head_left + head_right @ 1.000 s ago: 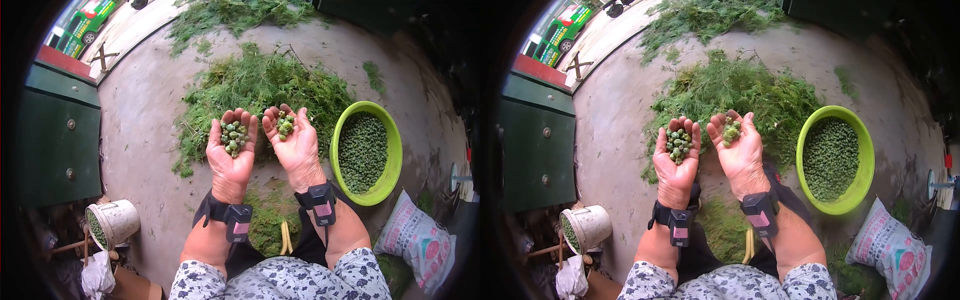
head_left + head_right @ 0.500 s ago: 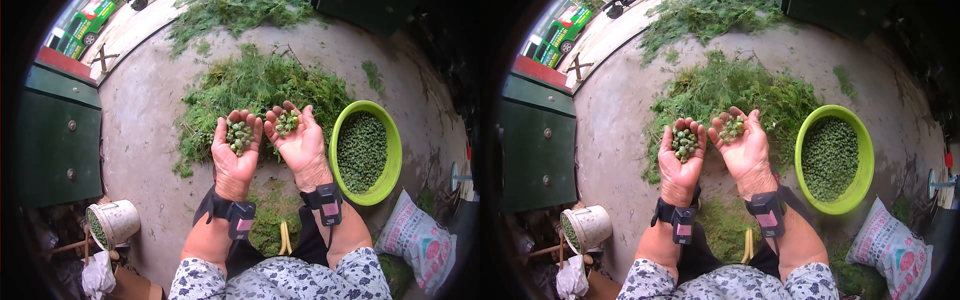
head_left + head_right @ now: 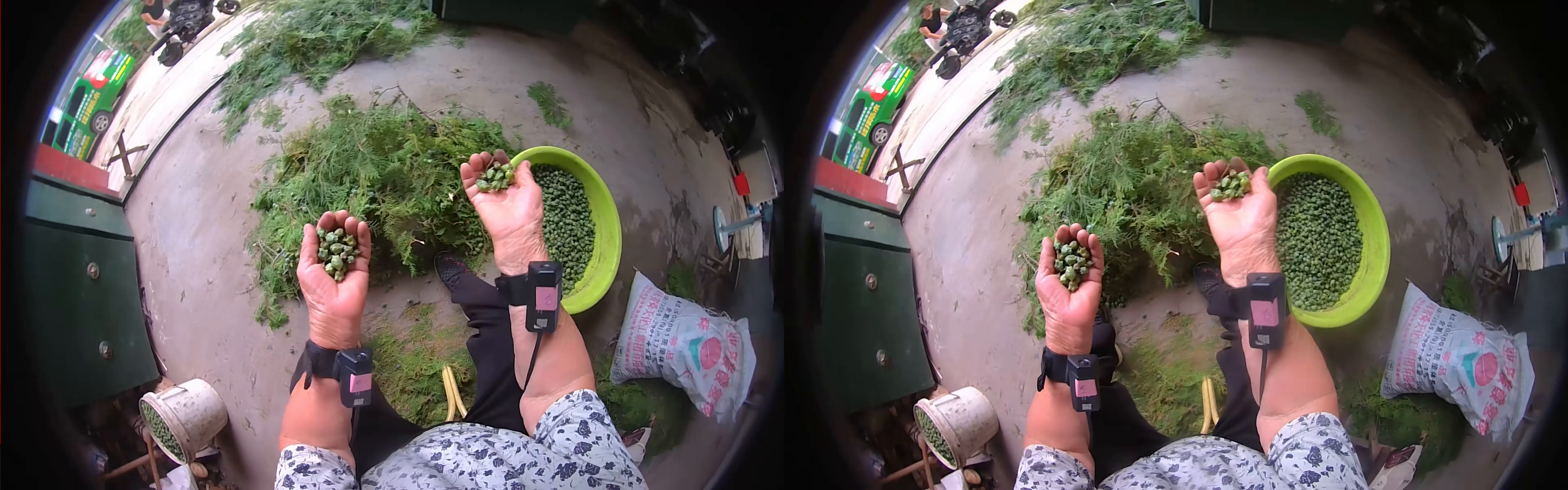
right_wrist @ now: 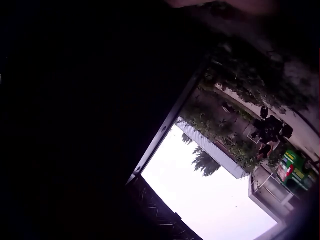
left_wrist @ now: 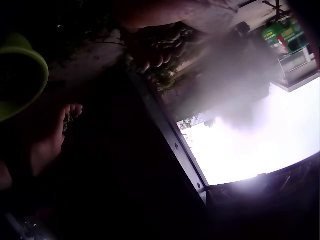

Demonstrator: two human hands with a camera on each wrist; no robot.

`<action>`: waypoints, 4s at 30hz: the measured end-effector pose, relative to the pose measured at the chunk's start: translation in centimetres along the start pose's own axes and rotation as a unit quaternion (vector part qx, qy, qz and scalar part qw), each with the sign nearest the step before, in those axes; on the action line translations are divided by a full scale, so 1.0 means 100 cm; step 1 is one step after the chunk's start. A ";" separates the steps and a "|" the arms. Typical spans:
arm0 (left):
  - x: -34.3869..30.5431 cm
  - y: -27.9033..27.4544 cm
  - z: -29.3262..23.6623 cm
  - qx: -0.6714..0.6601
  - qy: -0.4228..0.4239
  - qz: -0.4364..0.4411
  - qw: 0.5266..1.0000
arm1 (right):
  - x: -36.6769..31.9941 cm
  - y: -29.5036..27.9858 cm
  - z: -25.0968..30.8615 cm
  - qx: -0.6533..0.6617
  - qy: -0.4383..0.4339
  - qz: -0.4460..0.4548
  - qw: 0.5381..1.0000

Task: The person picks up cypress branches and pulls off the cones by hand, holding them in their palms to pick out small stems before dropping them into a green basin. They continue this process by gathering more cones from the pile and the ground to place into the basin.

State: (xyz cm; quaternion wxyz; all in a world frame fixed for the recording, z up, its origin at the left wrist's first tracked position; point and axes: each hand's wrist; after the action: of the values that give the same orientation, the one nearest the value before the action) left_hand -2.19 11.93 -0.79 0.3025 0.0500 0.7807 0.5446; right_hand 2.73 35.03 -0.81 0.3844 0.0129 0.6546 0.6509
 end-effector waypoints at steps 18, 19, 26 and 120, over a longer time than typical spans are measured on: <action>0.005 0.004 0.029 0.012 -0.042 0.024 0.999 | 0.002 -0.017 0.119 -0.016 -0.266 0.000 0.964; 0.003 0.008 0.031 0.007 -0.037 0.010 0.999 | 0.007 -0.019 0.117 -0.040 -0.245 0.005 0.969; -0.001 0.018 0.032 -0.036 -0.033 0.028 0.998 | -0.024 -0.011 -0.006 -0.199 -0.030 0.068 0.977; -0.004 0.016 0.014 0.170 0.137 0.010 0.976 | -0.060 -0.026 -0.123 -0.188 0.138 0.077 0.969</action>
State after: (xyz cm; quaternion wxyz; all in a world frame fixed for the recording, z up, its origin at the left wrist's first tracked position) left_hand -1.53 13.59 0.48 0.1747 0.0335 0.8952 0.4087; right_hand 1.79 21.18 -1.88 0.2340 -0.0994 0.5642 0.7855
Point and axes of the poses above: each hand's wrist, its own x-axis towards the middle knuckle, its own y-axis out of the palm, z = x × y, and after that the axes turned 5 degrees about x, right-handed
